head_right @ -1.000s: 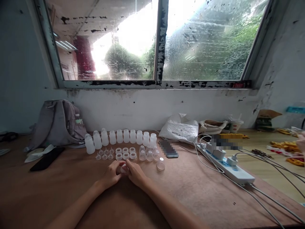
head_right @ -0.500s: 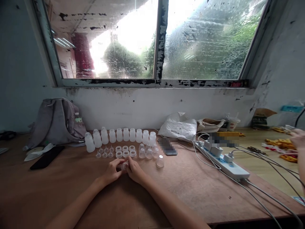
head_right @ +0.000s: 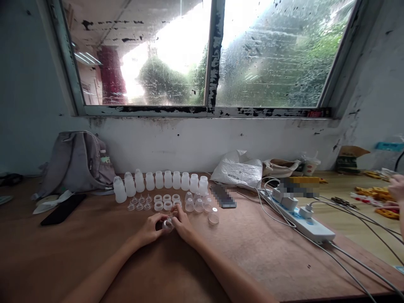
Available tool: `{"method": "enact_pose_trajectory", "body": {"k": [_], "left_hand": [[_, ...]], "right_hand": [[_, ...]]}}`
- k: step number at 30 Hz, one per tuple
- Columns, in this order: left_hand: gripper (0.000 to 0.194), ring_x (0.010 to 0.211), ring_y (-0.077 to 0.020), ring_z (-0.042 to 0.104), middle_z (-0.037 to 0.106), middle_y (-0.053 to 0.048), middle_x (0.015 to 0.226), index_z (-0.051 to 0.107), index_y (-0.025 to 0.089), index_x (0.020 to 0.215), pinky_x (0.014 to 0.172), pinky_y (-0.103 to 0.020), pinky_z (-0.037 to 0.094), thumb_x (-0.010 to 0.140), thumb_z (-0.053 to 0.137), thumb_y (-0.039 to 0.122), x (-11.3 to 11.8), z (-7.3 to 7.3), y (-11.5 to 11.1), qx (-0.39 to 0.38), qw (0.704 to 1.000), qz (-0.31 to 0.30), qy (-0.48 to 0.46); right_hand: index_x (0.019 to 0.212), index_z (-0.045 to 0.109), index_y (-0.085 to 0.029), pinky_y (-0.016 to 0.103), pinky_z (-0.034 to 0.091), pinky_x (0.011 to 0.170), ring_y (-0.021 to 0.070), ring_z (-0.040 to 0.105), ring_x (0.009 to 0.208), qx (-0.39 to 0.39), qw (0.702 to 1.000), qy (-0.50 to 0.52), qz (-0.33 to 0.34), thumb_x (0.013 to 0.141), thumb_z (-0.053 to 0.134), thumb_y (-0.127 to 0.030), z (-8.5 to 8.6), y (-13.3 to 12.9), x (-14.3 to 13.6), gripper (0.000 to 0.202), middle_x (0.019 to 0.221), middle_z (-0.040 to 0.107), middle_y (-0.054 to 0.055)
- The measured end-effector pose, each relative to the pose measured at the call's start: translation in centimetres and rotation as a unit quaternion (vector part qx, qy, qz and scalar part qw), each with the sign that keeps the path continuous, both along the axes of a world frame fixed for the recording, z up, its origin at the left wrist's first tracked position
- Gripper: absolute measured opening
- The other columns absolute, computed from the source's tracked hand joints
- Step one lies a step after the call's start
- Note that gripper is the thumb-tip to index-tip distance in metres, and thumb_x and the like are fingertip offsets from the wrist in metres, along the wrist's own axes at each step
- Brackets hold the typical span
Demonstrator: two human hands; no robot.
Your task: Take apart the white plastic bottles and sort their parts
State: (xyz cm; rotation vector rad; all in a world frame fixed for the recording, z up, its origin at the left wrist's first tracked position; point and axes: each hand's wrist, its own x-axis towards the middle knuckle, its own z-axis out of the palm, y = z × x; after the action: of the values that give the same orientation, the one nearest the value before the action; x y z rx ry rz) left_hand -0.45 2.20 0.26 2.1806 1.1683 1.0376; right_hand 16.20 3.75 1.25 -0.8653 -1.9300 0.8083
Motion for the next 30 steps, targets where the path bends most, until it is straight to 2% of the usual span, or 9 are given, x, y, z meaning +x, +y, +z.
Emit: {"method": "enact_pose_trajectory", "body": {"k": [3, 6, 13, 16, 19, 22, 24, 30], "left_hand": [[0.043, 0.092, -0.0191, 0.054, 0.059, -0.005, 0.099, 0.053, 0.020, 0.105, 0.083, -0.032, 0.043, 0.063, 0.064, 0.023, 0.0, -0.1, -0.1, 0.002, 1.000, 0.000, 0.015], [0.046, 0.094, -0.0194, 0.053, 0.056, -0.008, 0.103, 0.047, 0.020, 0.111, 0.083, -0.032, 0.043, 0.067, 0.061, 0.026, 0.1, -0.1, -0.3, 0.027, 0.999, 0.006, 0.017], [0.043, 0.106, -0.0192, 0.046, 0.051, -0.007, 0.112, 0.038, 0.021, 0.117, 0.092, -0.034, 0.038, 0.076, 0.050, 0.019, 0.0, 0.3, -0.5, 0.147, 0.986, 0.038, 0.068], [0.038, 0.105, -0.0189, 0.046, 0.051, -0.006, 0.109, 0.041, 0.022, 0.113, 0.091, -0.034, 0.038, 0.076, 0.049, 0.018, -0.1, 0.6, -0.5, 0.165, 0.982, 0.045, 0.084], [0.034, 0.102, -0.0183, 0.049, 0.053, -0.005, 0.106, 0.044, 0.022, 0.110, 0.089, -0.032, 0.040, 0.077, 0.048, 0.016, -0.2, 0.6, -0.5, 0.158, 0.982, 0.055, 0.085], [0.031, 0.098, -0.0189, 0.051, 0.054, -0.006, 0.103, 0.046, 0.020, 0.107, 0.085, -0.032, 0.041, 0.076, 0.047, 0.016, -0.3, 0.4, -0.2, 0.146, 0.981, 0.089, 0.088], [0.025, 0.095, -0.0197, 0.051, 0.056, -0.006, 0.099, 0.050, 0.020, 0.102, 0.083, -0.032, 0.041, 0.076, 0.047, 0.019, -0.6, 0.3, 0.1, 0.136, 0.978, 0.118, 0.109], [0.018, 0.089, -0.0214, 0.052, 0.058, -0.006, 0.091, 0.052, 0.019, 0.091, 0.078, -0.032, 0.039, 0.076, 0.047, 0.027, -2.7, 0.5, 1.3, 0.074, 0.935, 0.294, 0.183]], "right_hand": [[0.085, 0.035, -0.021, 0.019, 0.033, 0.049, 0.0087, 0.037, 0.051, 0.000, 1.000, 0.024, -0.015, 0.074, 0.039, -0.015, 0.0, 0.3, 0.1, 0.013, 0.057, 0.037, -0.007], [0.091, 0.036, -0.021, 0.019, 0.034, 0.049, 0.0086, 0.040, 0.053, 0.032, 0.999, -0.001, -0.015, 0.074, 0.047, -0.020, -0.4, 0.6, -0.1, 0.020, 0.060, 0.039, -0.006], [0.094, 0.042, -0.019, 0.017, 0.037, 0.049, 0.0067, 0.044, 0.053, 0.054, 0.997, -0.044, 0.023, 0.073, 0.048, -0.016, -0.8, 0.8, -0.2, 0.021, 0.070, 0.048, -0.003], [0.093, 0.045, -0.019, 0.017, 0.038, 0.050, 0.0062, 0.045, 0.053, 0.072, 0.996, -0.053, 0.026, 0.073, 0.048, -0.016, -0.7, 0.7, -0.1, 0.020, 0.072, 0.050, -0.002], [0.101, 0.042, -0.019, 0.018, 0.039, 0.051, 0.0063, 0.046, 0.054, 0.092, 0.994, -0.059, 0.023, 0.072, 0.050, -0.015, -0.8, 0.5, -0.1, 0.030, 0.078, 0.051, 0.000], [0.110, 0.035, -0.020, 0.019, 0.042, 0.054, 0.0078, 0.049, 0.059, 0.100, 0.993, -0.056, 0.030, 0.072, 0.050, -0.014, -0.9, 0.3, -0.3, 0.042, 0.084, 0.053, 0.001], [0.110, 0.035, -0.020, 0.021, 0.043, 0.060, 0.0101, 0.051, 0.067, 0.107, 0.991, -0.066, 0.037, 0.072, 0.050, -0.013, -0.8, 0.2, -0.3, 0.042, 0.086, 0.054, 0.002], [0.090, 0.050, -0.019, 0.027, 0.041, 0.072, 0.0152, 0.049, 0.082, 0.149, 0.979, -0.138, 0.035, 0.072, 0.049, -0.014, 0.2, -0.4, -0.1, 0.018, 0.092, 0.051, 0.005]]}}
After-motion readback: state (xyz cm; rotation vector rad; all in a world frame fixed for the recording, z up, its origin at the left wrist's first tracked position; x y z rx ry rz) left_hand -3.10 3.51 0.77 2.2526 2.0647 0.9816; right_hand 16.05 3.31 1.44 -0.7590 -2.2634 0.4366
